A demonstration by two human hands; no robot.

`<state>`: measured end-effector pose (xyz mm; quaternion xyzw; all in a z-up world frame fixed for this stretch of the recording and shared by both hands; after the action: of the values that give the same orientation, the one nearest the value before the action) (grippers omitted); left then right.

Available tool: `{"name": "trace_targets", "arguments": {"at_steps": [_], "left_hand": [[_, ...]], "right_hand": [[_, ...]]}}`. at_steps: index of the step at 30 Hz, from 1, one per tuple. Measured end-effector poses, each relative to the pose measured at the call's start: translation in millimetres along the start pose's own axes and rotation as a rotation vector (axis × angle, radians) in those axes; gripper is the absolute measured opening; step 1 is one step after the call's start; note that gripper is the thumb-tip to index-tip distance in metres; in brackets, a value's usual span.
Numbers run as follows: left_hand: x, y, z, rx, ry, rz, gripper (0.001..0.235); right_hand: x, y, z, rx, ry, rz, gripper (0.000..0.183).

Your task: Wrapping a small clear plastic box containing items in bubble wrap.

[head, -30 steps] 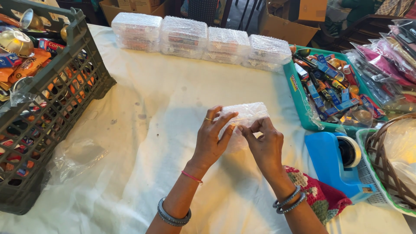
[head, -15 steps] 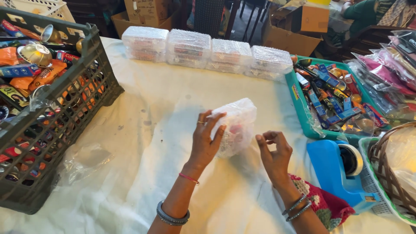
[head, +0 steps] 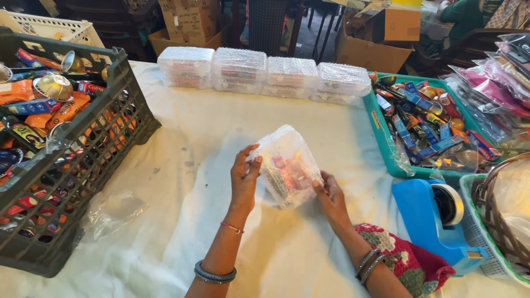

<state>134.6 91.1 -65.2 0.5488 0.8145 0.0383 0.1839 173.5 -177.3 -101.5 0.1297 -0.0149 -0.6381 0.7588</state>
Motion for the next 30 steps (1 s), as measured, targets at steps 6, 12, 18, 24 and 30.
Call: {"name": "trace_targets", "arguments": {"at_steps": [6,12,18,24,30], "left_hand": [[-9,-5,-12,0.104,-0.073,0.057,0.035],[8,8,10,0.089,-0.037,-0.015,0.039],[11,1,-22,0.078,0.275,-0.132,0.058],[26,5,23,0.239,0.056,-0.177,0.049],[31,3,52,0.385,-0.011,-0.208,0.038]], "right_hand": [[-25,-6,24,-0.083,0.118,0.091,0.080],[-22,-7,38,0.026,0.057,0.067,0.080],[-19,-5,28,-0.003,0.060,0.131,0.083],[-29,-8,21,-0.147,0.240,0.230,0.091],[-44,-14,27,-0.298,0.223,0.273,0.111]]}}
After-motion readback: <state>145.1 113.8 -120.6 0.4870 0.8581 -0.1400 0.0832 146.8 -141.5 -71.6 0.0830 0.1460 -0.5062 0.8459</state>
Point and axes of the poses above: each hand's wrist, its own y-axis towards the middle knuckle, its own x-axis out of the back of the hand, z = x × y, the point moved 9 cm from there along y, towards the middle knuckle, and after that the axes turned 12 degrees about y, right-handed, at the moved point
